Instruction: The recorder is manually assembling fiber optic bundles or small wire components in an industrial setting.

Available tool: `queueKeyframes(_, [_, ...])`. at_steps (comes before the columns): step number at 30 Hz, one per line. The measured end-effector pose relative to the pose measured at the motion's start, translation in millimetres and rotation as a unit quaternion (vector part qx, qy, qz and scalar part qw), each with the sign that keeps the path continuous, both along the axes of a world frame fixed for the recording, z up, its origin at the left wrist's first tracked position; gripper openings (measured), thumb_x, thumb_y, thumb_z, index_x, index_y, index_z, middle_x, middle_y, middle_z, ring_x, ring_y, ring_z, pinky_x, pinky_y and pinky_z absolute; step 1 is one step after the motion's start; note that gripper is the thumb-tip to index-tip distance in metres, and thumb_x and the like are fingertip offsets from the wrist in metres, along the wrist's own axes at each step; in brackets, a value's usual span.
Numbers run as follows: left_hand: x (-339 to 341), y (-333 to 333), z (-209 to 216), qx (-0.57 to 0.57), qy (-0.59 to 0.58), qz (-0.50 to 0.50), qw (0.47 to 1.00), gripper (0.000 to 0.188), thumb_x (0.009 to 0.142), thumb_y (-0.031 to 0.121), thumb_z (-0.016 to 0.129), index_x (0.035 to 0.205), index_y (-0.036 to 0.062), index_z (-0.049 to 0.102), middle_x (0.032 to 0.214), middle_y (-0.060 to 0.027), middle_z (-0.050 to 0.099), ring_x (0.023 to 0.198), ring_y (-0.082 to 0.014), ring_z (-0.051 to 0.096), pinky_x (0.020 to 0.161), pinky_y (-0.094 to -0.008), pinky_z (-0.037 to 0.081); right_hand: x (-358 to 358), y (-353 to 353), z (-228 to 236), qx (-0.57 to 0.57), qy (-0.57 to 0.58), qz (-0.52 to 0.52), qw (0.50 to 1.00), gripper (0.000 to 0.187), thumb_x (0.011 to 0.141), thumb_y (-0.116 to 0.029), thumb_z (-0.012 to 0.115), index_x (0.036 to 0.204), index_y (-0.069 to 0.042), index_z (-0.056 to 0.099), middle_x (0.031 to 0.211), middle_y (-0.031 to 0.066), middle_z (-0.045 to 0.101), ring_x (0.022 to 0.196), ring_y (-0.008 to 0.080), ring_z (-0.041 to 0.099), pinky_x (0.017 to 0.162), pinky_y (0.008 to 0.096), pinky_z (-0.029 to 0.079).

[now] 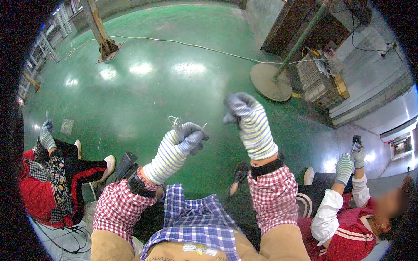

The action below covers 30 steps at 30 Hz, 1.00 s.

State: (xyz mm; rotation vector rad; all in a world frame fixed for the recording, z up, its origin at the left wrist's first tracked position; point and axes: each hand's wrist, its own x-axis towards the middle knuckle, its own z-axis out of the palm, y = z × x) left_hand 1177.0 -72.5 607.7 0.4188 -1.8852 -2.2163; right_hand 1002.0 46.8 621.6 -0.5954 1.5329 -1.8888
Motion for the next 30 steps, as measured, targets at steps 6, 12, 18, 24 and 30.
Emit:
queueKeyframes(6, [-4,-6,-4,0.09,0.04,0.067,0.993,0.027,0.093,0.026,0.052,0.095,0.0007,0.06,0.069,0.0,0.055,0.063,-0.0082,0.05,0.06,-0.0235,0.041,33,-10,11,0.013,0.232,0.049,0.971,0.027,0.088,-0.018,0.06,0.109,-0.002,0.062,0.095,0.006,0.061,0.091,0.0132,0.057,0.083,0.0268,0.045])
queueKeyframes(12, [-6,-8,-5,0.079,0.062,0.029,0.995,0.026,0.093,0.026,0.053,0.096,0.002,0.061,0.072,-0.0015,0.057,0.065,-0.0093,0.052,0.063,-0.0245,0.042,40,-11,8,0.029,0.314,0.086,0.945,0.025,0.083,-0.013,0.063,0.106,-0.005,0.064,0.103,0.0102,0.059,0.095,0.0194,0.058,0.083,0.0298,0.045])
queueKeyframes(18, [-6,-7,-5,0.106,0.068,0.033,0.991,0.024,0.093,0.025,0.053,0.095,0.0023,0.061,0.072,-0.0014,0.057,0.065,-0.0095,0.052,0.063,-0.0245,0.042,37,-14,10,0.043,0.45,0.056,0.89,0.024,0.078,-0.013,0.067,0.102,-0.006,0.066,0.093,0.0116,0.063,0.088,0.0264,0.061,0.078,0.0329,0.047])
queueKeyframes(24, [-8,-10,-2,0.064,0.041,0.02,0.997,0.022,0.093,0.023,0.053,0.097,0.0023,0.06,0.071,-0.0015,0.057,0.065,-0.0092,0.052,0.061,-0.0242,0.042,43,-12,13,0.016,0.086,0.045,0.995,0.021,0.082,-0.015,0.068,0.097,-0.001,0.066,0.091,0.0067,0.065,0.084,0.0128,0.06,0.076,0.0273,0.047])
queueKeyframes(30, [-9,-5,-9,0.035,0.041,0.033,0.998,0.02,0.093,0.021,0.053,0.096,0.0022,0.06,0.071,-0.0011,0.057,0.062,-0.0086,0.051,0.057,-0.0237,0.042,43,-8,12,0.102,0.105,0.086,0.985,0.021,0.081,-0.016,0.069,0.094,-0.001,0.066,0.079,0.0034,0.066,0.076,0.0091,0.059,0.07,0.0243,0.047])
